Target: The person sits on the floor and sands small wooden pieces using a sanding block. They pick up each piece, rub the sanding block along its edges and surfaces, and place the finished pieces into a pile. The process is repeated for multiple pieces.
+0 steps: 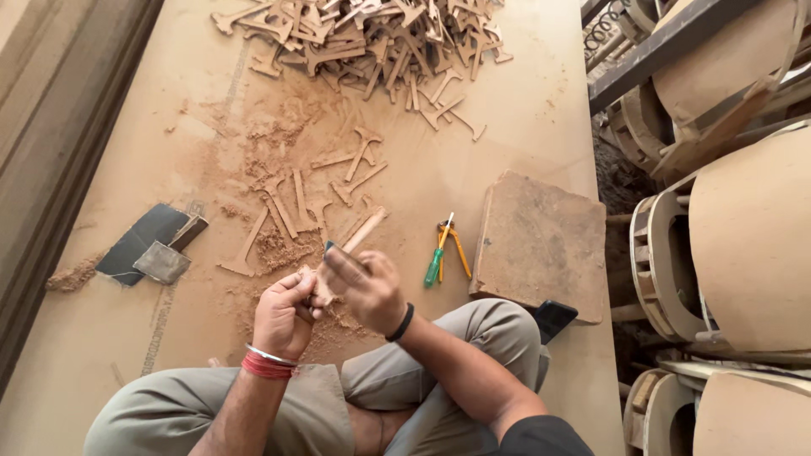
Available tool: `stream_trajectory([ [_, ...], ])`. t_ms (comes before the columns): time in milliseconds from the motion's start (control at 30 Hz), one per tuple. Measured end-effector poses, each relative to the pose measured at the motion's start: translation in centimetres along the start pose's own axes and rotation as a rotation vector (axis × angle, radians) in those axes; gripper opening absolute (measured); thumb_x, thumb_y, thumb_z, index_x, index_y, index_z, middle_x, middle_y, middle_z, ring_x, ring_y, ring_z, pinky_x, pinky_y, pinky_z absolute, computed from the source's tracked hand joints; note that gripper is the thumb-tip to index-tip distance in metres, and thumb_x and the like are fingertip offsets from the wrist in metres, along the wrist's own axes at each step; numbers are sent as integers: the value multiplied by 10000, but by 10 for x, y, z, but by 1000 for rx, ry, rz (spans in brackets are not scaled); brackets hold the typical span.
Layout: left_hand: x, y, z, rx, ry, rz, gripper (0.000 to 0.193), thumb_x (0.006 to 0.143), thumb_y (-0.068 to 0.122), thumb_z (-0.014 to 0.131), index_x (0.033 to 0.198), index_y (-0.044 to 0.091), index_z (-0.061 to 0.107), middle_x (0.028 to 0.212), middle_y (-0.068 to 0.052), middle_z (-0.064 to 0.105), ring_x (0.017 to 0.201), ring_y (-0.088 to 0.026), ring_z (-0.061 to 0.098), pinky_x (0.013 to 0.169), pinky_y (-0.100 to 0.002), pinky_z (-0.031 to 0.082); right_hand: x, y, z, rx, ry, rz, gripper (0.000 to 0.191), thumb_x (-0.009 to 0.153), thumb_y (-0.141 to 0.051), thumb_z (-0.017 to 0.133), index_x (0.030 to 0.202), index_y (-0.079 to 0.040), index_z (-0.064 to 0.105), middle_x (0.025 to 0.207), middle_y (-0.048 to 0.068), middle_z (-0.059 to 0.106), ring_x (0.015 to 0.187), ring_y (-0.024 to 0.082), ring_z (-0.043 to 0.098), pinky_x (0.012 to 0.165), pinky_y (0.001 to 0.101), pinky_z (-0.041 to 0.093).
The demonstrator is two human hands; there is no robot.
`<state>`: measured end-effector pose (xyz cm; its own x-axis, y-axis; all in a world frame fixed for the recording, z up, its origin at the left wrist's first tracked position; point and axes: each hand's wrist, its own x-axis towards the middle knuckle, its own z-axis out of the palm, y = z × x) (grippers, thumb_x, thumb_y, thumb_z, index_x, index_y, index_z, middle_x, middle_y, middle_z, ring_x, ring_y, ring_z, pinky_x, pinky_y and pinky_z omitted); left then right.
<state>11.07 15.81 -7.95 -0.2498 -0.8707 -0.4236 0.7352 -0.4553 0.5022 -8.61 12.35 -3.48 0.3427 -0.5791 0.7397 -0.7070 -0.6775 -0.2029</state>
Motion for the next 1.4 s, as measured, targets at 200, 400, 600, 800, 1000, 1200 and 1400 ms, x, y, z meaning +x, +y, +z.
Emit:
stream_trajectory([
  [200, 1, -2, 4, 102, 35, 104, 126, 999, 95, 637, 929, -2, 675, 763, -73, 687, 621, -137, 642, 549, -266, 520, 0, 7, 0, 15, 23, 322, 389, 938, 32, 529, 1272, -48, 711, 1358, 79, 691, 1112, 208, 697, 919, 358, 556],
  [400, 4, -7, -3, 252, 66, 195, 140, 977, 97, 661, 876, 2, 682, 748, -59, 679, 614, -123, 630, 541, -262, 519, 5, 6, 5, 38, -25, -51, 365, 904, 36, 619, 1218, -111, 733, 1317, 98, 710, 1107, 221, 712, 935, 391, 512],
  [600, 5, -11, -8, 433, 86, 345, 109, 971, 58, 648, 933, -23, 711, 750, -38, 667, 631, -108, 629, 555, -263, 542, 5, -2, 9, -146, -3, 294, 503, 848, 47, 628, 1321, -62, 758, 1132, 81, 680, 863, 268, 619, 813, 394, 518],
  [800, -1, -15, -9, 484, 67, 423, 133, 1013, 27, 659, 930, -70, 698, 814, -55, 690, 691, -100, 617, 621, -249, 523, -4, -3, 9, -97, -55, 149, 493, 832, 51, 596, 1295, -60, 722, 1362, 130, 685, 885, 273, 639, 835, 406, 523],
  [1000, -3, -14, -5, 491, 90, 376, 132, 981, 20, 627, 915, -55, 712, 770, -66, 708, 640, -114, 639, 590, -259, 539, -12, 2, 14, 79, -53, 42, 454, 829, 56, 575, 1248, -30, 724, 1371, 146, 662, 1079, 222, 699, 869, 381, 505],
  [1200, -7, -15, 2, 548, 74, 423, 127, 979, -2, 618, 903, -59, 703, 787, -64, 722, 657, -107, 654, 601, -260, 566, -1, 9, 7, -133, -42, 286, 463, 846, 64, 573, 1253, -40, 768, 1378, 145, 696, 872, 270, 647, 813, 392, 515],
  [1400, -5, -18, -4, 517, 131, 432, 120, 987, 20, 638, 930, -41, 723, 777, -50, 688, 646, -95, 620, 588, -251, 532, -3, -23, 6, 9, -69, -35, 388, 922, -28, 593, 1292, -61, 705, 1417, 105, 620, 900, 269, 639, 876, 398, 523],
])
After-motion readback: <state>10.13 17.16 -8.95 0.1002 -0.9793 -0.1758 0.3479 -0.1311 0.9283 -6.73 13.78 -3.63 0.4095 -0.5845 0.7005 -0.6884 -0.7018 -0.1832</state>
